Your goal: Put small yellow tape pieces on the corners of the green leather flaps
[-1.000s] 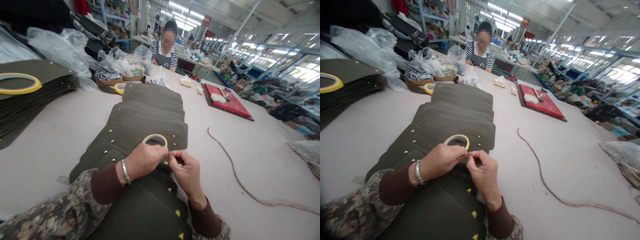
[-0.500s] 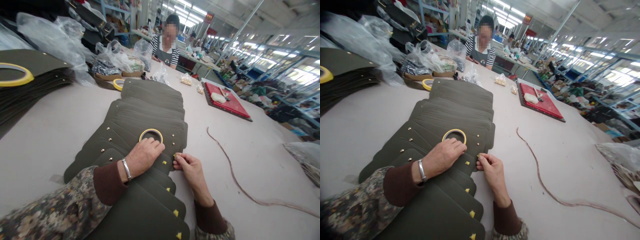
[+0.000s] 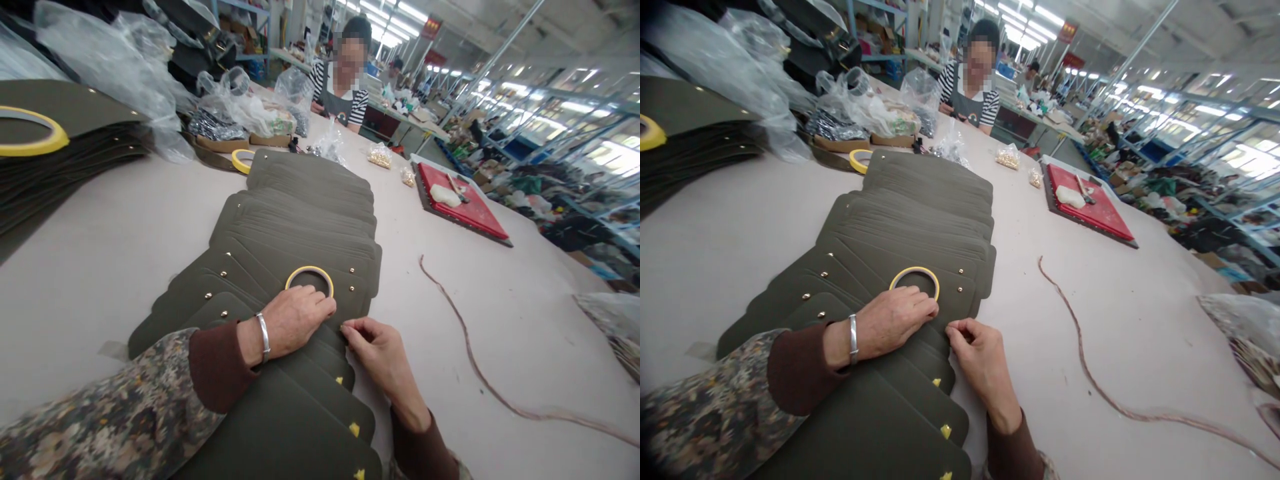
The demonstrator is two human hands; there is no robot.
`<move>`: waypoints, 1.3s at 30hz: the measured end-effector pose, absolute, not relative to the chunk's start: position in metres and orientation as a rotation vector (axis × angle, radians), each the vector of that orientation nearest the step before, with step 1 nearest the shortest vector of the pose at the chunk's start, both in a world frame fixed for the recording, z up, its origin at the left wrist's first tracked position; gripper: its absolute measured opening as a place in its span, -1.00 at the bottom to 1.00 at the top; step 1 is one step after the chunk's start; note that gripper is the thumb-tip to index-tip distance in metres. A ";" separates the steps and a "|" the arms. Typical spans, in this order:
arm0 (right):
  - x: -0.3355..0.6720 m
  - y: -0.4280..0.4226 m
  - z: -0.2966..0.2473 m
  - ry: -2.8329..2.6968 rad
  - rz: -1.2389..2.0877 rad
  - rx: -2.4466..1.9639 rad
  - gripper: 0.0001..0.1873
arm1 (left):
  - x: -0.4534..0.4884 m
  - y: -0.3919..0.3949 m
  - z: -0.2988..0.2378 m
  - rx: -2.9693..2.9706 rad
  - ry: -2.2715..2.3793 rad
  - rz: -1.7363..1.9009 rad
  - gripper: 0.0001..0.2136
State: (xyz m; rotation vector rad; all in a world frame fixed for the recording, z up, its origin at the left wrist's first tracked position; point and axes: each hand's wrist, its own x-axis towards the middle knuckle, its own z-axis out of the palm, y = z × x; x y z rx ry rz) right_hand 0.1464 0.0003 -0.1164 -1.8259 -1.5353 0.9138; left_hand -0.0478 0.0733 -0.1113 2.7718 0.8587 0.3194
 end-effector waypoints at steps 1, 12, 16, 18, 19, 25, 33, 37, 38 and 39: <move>0.144 0.001 -0.116 -1.591 0.848 -1.830 -0.81 | -0.048 0.073 -0.111 2.775 0.859 0.323 -0.88; 0.149 -0.005 -0.119 -1.610 0.643 -1.914 -0.81 | -0.049 0.073 -0.110 2.778 0.851 0.345 -0.89; 0.148 -0.015 -0.123 -1.733 0.612 -1.802 -0.83 | -0.050 0.074 -0.107 2.741 0.806 0.375 -0.89; 0.143 -0.016 -0.126 -1.793 0.504 -1.807 -0.83 | -0.052 0.074 -0.107 2.721 0.771 0.412 -0.88; 0.140 -0.016 -0.127 -1.817 0.448 -1.821 -0.82 | -0.053 0.074 -0.107 2.715 0.755 0.427 -0.88; 0.136 -0.006 -0.125 -1.884 0.395 -1.871 -0.83 | -0.056 0.075 -0.109 2.697 0.707 0.534 -0.84; 0.145 -0.002 -0.106 -1.804 0.639 -1.678 -0.85 | -0.062 0.074 -0.109 2.575 0.671 0.808 -0.67; 0.135 0.001 -0.102 -1.740 0.435 -1.431 -0.78 | -0.059 0.071 -0.108 2.631 0.733 0.730 -0.57; 0.133 0.002 -0.102 -1.774 0.400 -1.383 -0.78 | -0.059 0.070 -0.108 2.639 0.742 0.720 -0.59; 0.130 0.003 -0.103 -1.809 0.364 -1.341 -0.80 | -0.058 0.069 -0.107 2.645 0.747 0.710 -0.61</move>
